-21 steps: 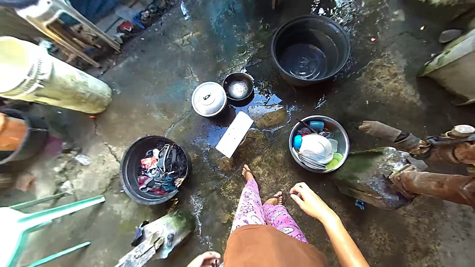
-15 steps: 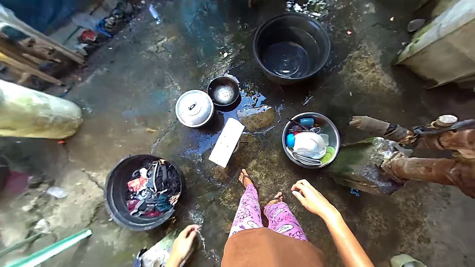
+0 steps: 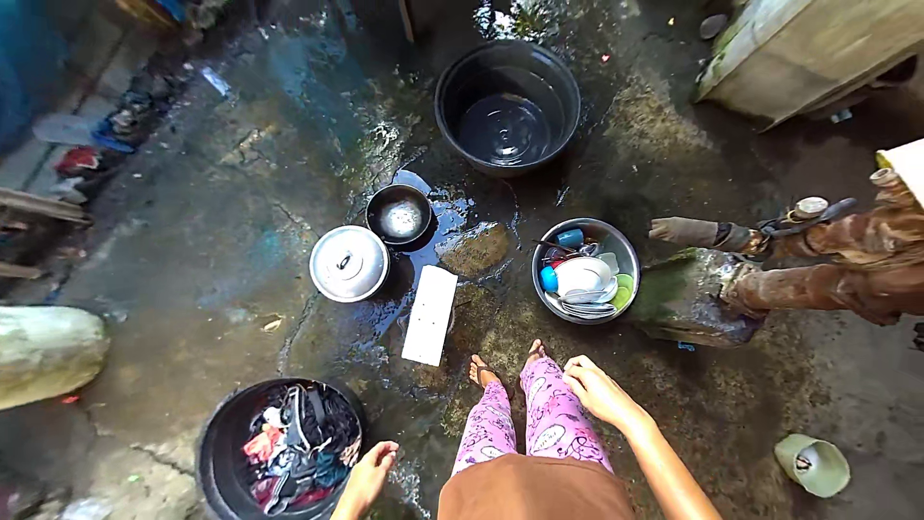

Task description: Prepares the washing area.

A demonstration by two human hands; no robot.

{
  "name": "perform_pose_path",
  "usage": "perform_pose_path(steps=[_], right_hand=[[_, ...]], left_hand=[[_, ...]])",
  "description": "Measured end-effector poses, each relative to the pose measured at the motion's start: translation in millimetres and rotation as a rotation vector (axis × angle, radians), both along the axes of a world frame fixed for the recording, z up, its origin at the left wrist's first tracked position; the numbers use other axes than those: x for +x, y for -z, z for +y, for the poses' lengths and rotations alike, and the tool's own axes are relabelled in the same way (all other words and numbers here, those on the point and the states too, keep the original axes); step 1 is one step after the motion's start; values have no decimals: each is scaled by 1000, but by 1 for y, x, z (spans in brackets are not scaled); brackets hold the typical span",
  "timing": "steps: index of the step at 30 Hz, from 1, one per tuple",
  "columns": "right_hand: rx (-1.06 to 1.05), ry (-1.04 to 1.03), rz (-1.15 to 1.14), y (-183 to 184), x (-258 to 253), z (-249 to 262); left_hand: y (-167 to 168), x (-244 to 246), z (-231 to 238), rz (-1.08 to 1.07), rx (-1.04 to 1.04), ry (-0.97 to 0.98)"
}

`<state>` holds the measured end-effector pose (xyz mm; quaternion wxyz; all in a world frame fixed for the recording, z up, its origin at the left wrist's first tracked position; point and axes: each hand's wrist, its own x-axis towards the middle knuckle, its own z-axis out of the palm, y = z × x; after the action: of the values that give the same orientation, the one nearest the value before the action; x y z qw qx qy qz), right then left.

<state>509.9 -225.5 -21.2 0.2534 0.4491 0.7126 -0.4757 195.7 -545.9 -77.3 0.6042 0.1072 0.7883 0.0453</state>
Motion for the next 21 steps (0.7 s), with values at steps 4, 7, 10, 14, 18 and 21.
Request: perform_pose_path(steps=[4,7,10,14,18,21], right_hand=[[9,24,20,1,-9,29],[9,40,47,10,-16,57],[12,85,79,24,-19,90],[-1,170,69,43,-9,146],[-25,250,-39,58,10,199],[-5,458,-52,74,35,219]], left_hand=[[3,-27,37,65,61,-1],[4,-45,78,96,81,-2],[5,-60,129,116,73,33],[11,-63,203,118,86,20],[19,-54,263,51,62,42],[21,-50,301,20,9,85]])
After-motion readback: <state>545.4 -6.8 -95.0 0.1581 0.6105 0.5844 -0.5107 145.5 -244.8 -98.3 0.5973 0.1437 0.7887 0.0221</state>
